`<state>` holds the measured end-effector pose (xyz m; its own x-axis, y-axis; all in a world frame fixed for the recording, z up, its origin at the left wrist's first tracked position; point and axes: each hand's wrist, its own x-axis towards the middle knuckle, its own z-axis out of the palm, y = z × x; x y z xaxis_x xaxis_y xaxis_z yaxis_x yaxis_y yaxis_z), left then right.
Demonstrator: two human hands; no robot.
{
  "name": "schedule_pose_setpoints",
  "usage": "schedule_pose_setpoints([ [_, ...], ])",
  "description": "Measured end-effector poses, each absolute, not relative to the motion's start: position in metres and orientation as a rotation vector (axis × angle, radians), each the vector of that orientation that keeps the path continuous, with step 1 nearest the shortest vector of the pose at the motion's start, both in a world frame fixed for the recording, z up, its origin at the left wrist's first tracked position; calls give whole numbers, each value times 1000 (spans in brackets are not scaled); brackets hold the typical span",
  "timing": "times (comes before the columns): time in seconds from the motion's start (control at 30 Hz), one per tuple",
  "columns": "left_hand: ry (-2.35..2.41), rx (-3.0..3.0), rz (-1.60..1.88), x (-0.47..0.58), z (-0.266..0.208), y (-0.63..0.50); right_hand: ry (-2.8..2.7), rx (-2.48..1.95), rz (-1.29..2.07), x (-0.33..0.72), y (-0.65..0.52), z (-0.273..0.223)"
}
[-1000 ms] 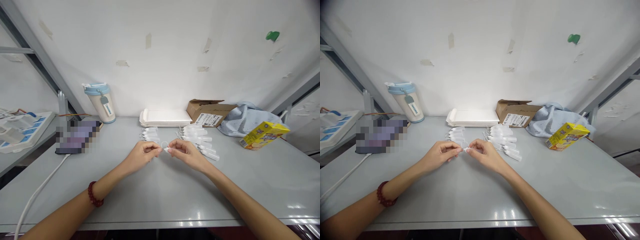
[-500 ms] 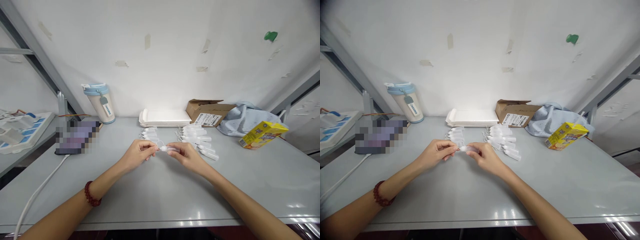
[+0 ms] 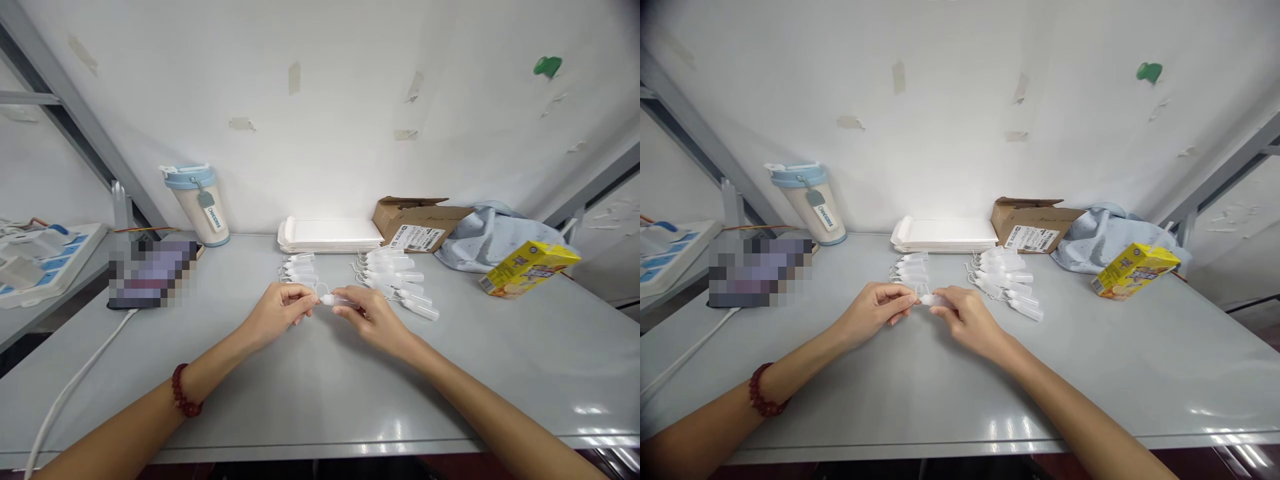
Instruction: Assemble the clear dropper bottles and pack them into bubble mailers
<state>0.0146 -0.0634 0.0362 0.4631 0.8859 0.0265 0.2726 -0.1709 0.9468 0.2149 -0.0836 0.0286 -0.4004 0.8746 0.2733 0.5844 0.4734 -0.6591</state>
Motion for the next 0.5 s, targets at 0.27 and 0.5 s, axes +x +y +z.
schedule_pose_setpoints([
  [0.27,990,1522,713,18,32,-56,-2133,-1231,644,211,-84,32],
  [0.5,1013,1460,761,17,36,-54,-2070,-1244,660,212,-84,33],
])
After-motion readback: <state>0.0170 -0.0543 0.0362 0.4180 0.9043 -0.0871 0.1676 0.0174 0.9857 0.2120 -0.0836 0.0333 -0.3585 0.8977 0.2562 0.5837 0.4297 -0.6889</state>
